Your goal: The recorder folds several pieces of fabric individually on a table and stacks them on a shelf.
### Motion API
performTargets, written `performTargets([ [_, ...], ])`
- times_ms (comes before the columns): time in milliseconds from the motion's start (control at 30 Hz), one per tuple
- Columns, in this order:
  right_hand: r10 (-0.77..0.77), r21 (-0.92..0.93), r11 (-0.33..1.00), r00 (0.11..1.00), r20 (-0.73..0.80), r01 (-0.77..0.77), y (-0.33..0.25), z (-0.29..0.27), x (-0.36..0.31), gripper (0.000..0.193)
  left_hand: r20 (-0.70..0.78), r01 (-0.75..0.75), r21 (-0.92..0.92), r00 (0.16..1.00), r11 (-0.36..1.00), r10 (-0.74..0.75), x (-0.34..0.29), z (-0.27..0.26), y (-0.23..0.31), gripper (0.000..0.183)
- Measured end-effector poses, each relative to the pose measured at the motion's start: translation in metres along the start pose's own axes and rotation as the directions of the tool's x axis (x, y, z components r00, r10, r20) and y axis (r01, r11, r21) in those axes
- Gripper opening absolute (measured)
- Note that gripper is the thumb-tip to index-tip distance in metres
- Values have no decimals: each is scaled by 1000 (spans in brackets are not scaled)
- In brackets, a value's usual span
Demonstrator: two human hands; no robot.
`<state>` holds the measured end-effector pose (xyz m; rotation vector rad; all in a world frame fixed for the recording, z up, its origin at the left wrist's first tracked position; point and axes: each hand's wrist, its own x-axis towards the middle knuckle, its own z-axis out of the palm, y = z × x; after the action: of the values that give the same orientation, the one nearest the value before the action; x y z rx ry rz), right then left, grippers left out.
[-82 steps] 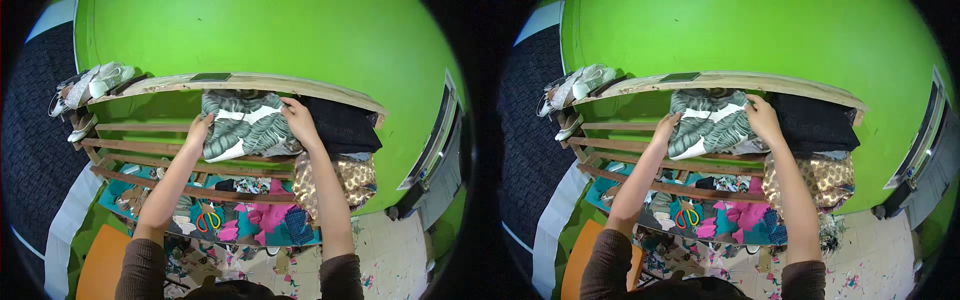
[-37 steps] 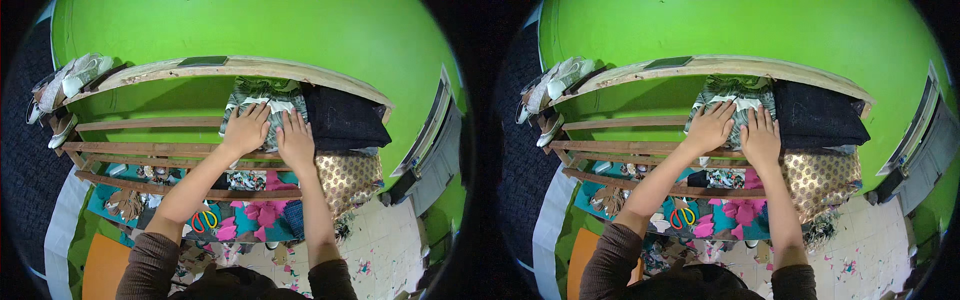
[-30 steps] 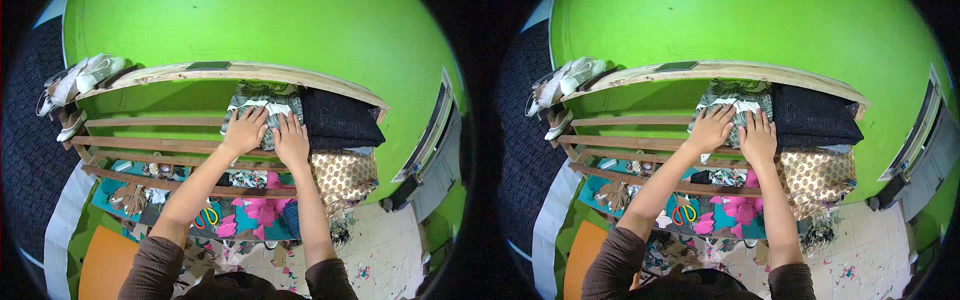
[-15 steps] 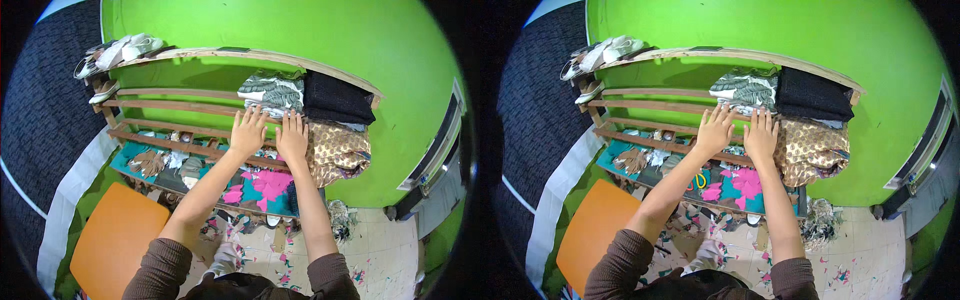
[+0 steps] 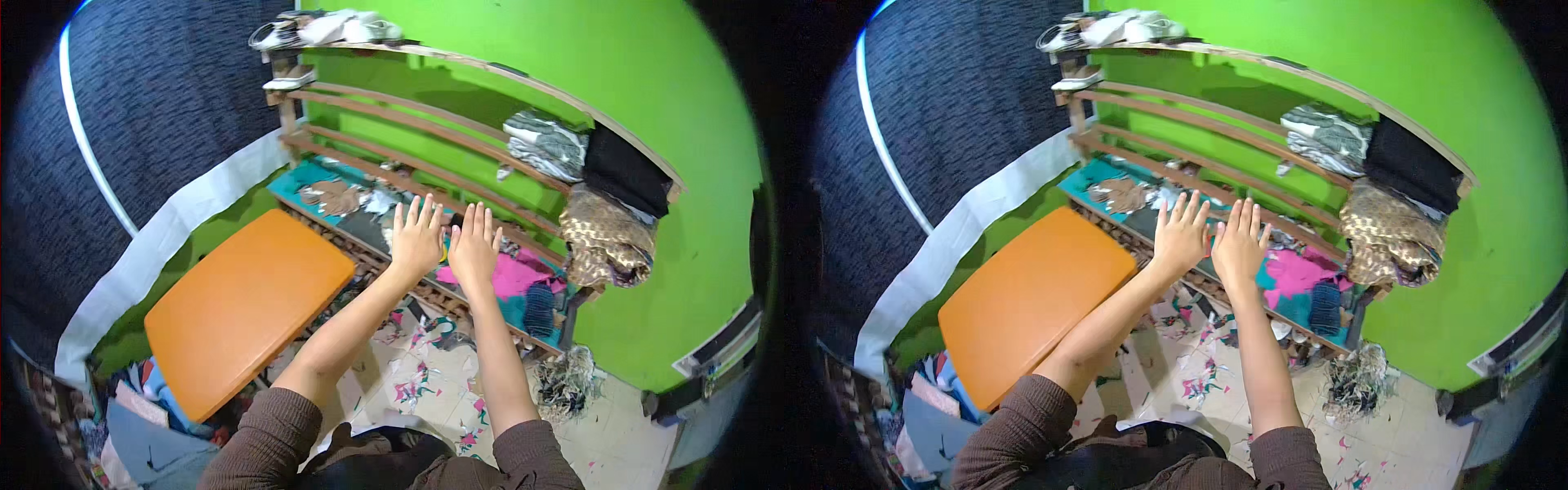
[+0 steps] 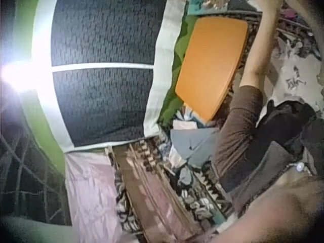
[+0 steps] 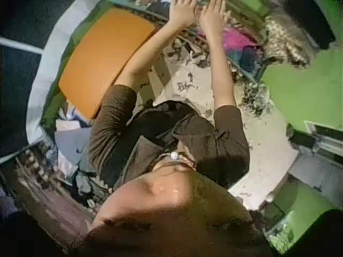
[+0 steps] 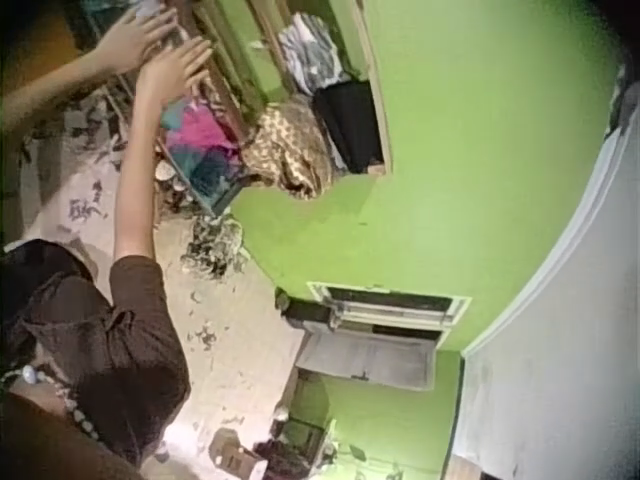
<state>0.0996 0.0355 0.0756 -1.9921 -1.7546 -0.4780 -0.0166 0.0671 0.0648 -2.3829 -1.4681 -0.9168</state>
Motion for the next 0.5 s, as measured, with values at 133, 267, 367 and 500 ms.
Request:
performTargets([
  [133, -94, 86, 992, 994, 59, 89, -73, 4, -50, 50, 77, 112, 118, 990, 987, -122, -72, -45, -48, 45],
  [267, -228, 213, 959, 954, 193, 186, -172, 9, -117, 51, 169, 295, 206, 929, 933, -331, -174, -92, -109, 48],
  [367, -387, 319, 905, 856, 342, 282, -252, 15, -185, 52, 219, 439, 293, 834, 849, -506, -272, -132, -154, 49],
  [500, -641, 470, 761, 627, 443, 447, -357, 13, -282, 52, 239, 687, 386, 570, 615, -786, -415, -172, -201, 50],
])
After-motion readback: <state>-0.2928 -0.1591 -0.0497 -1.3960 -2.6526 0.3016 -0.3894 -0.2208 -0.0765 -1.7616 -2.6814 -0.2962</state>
